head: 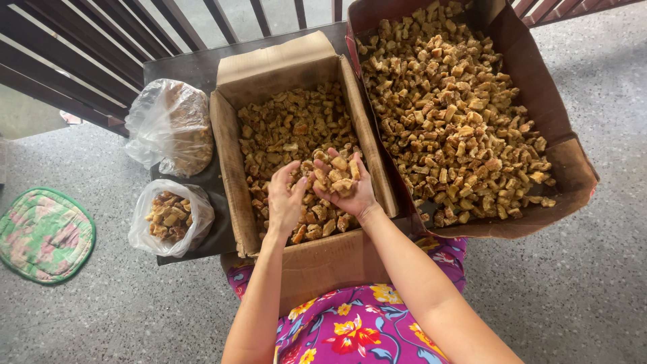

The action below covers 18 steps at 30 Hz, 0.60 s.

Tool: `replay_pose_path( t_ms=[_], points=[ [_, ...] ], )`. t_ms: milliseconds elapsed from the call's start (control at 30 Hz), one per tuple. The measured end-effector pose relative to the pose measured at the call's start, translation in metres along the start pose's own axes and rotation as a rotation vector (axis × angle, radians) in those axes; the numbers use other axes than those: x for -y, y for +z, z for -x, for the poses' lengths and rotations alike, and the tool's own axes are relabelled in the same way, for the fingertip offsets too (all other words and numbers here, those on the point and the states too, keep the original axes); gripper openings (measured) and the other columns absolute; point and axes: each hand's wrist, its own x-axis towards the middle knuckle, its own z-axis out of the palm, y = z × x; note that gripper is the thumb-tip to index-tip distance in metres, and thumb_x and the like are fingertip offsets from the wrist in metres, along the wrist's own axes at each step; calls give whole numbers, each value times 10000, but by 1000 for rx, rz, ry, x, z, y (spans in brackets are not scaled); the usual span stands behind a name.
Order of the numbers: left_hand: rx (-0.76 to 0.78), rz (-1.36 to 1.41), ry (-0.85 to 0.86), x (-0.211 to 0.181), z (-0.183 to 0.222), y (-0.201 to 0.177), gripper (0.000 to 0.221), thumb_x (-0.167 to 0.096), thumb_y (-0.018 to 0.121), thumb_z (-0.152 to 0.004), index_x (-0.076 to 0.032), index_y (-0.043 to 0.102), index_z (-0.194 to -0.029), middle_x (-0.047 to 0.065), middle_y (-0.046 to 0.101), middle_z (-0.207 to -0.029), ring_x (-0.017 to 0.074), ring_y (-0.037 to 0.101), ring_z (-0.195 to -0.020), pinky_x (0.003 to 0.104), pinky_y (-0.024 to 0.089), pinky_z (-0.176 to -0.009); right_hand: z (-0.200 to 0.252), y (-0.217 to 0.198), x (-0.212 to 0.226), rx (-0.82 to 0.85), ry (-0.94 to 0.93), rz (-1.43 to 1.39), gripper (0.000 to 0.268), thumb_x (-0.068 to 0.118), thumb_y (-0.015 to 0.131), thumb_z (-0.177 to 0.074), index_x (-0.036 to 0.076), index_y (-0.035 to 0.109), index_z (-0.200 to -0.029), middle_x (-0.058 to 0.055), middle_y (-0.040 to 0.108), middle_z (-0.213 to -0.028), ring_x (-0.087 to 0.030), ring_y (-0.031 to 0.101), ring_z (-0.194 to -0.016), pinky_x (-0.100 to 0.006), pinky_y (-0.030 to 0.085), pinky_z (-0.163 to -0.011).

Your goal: The person repeatedly scoops dried fruit pieces from a cardboard box with both hands, sifts them, and transfers portions into a second adjacent box. The process continues throughout the clip with no visible change in the overall volume of fruit in either box.

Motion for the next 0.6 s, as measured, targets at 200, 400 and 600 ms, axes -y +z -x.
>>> replay_pose_path(
  t_ms=[200,400,600],
  points=[
    [89,-483,-13,44,35,18,806,-445,718,-908,-218,328,-1576,185,156,-1674,463,87,-1515,678,146,-1169,-2,-5,-1,-34,-41,-13,458,509,570,-1069,147,618,-1346,-142,657,-1259,-314,656,-1089,-407,629,-772],
    [193,-724,-4,72,22,36,993,-614,720,-833,-281,201,-1611,225,48,-1688,531,114,-1497,708,108,-1167,14,19,-2,3,-75,95,431,514,589,-1037,171,629,-1294,-87,662,-1183,-257,661,-1042,-343,624,-725],
    [171,-726,109,96,20,40,883,-600,661,-909,-253,258,-1614,260,193,-1641,541,216,-1462,711,100,-1176,58,48,79,-75,-342,165,498,586,498,-1057,116,641,-1141,-105,667,-1062,-250,666,-951,-326,626,-678]
  ],
)
